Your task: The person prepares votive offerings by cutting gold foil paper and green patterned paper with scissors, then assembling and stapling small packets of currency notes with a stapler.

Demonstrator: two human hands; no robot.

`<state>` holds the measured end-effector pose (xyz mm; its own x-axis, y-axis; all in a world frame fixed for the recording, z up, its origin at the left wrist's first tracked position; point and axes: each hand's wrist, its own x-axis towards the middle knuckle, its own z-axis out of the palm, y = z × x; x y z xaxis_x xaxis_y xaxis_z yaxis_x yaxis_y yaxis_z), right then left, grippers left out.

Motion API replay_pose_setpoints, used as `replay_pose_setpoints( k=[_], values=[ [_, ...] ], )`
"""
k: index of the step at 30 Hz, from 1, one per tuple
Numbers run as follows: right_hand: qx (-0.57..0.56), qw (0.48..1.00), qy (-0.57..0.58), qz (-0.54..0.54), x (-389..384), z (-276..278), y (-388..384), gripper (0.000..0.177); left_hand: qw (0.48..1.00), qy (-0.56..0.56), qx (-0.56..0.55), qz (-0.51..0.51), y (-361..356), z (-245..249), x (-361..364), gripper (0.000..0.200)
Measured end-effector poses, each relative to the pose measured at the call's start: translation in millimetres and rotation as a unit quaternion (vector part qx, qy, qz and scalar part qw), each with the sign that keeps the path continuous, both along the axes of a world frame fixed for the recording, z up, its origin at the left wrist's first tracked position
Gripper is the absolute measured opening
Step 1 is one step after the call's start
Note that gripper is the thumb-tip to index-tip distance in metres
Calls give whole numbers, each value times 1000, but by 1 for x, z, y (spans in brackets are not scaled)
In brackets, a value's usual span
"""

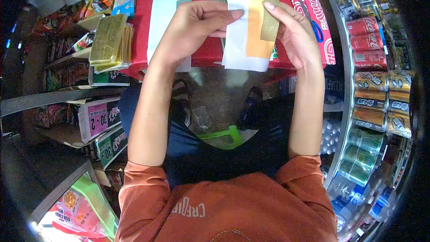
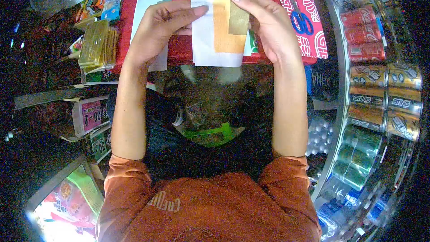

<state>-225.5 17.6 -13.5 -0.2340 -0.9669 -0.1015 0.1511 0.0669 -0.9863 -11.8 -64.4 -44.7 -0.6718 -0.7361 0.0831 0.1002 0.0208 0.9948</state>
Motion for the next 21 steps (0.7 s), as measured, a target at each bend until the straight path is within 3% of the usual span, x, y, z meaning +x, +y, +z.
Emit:
replay_pose_setpoints(
  k=[7,21],
  values=[
    [-73,997,-1,-24,4,0,-1,31,1000,7,16,-3,-2,0,-1,25],
    [-115,991,15,-65,-2,-7,-4,31,999,-41,8,-6,-3,-1,2,24]
  ],
)
